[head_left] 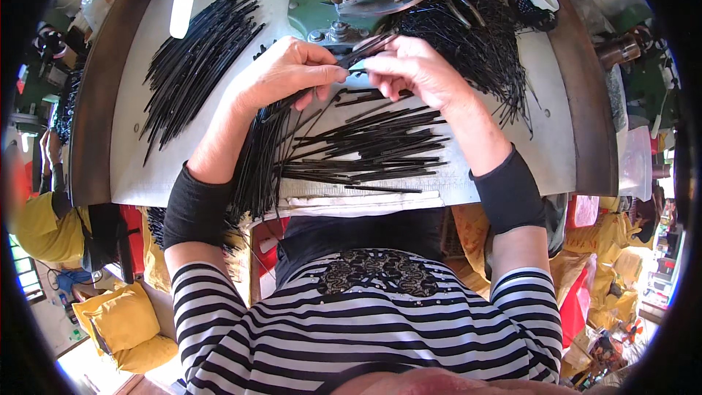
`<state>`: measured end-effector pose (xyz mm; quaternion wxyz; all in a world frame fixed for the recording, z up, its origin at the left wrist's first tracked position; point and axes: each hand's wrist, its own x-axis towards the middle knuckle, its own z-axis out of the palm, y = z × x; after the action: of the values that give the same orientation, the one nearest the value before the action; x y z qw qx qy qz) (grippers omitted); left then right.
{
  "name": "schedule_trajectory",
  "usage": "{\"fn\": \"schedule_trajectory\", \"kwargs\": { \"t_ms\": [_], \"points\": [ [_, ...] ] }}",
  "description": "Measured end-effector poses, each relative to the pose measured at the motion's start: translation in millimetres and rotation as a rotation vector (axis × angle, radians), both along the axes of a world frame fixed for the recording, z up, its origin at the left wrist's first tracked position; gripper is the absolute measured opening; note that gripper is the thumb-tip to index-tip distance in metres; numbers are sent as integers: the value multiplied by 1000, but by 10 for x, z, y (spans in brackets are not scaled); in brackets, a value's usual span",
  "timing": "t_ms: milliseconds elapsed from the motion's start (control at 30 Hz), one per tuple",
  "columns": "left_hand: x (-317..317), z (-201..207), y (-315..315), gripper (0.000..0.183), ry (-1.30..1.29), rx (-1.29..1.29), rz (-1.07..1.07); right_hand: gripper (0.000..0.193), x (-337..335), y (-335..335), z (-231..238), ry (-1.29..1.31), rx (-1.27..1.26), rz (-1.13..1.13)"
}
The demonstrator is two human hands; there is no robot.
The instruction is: Assembling small metal or plastic components onto long black strips using a manual press machine.
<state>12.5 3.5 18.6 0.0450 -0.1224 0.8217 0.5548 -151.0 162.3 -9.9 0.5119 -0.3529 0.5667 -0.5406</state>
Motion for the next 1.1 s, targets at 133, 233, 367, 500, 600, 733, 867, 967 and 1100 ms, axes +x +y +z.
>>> {"fn": "schedule_trajectory", "kwargs": {
  "t_ms": [133, 233, 367, 500, 600, 733, 867, 967, 1100],
  "points": [
    [23, 14, 2, 29, -16, 27, -1, 27, -104, 9, -4, -239, -119, 42],
    [44, -15, -65, 33, 40, 65, 38, 27, -61, -8, -42, -212, -147, -90],
    [85, -38, -213, 34, 121, 13, 242, 21, -139, -54, -145, -188, -264, -264],
    [84, -66, -240, 29, 217, 98, 327, 21, -86, -71, -132, -221, -318, -323],
    [65, -101, -263, 27, 226, 134, 352, 19, -63, -102, -117, -203, -314, -341],
    [25, -190, -304, 28, 270, 215, 331, 18, -48, -125, -74, -167, -324, -374],
    [21, -208, -290, 29, 311, 198, 367, 18, -21, -140, -81, -134, -332, -392],
    [37, -184, -317, 29, 286, 204, 370, 19, -6, -153, -63, -132, -338, -386],
    [36, -195, -357, 27, 210, 256, 354, 20, 13, -146, -60, -123, -317, -386]
  ]
}}
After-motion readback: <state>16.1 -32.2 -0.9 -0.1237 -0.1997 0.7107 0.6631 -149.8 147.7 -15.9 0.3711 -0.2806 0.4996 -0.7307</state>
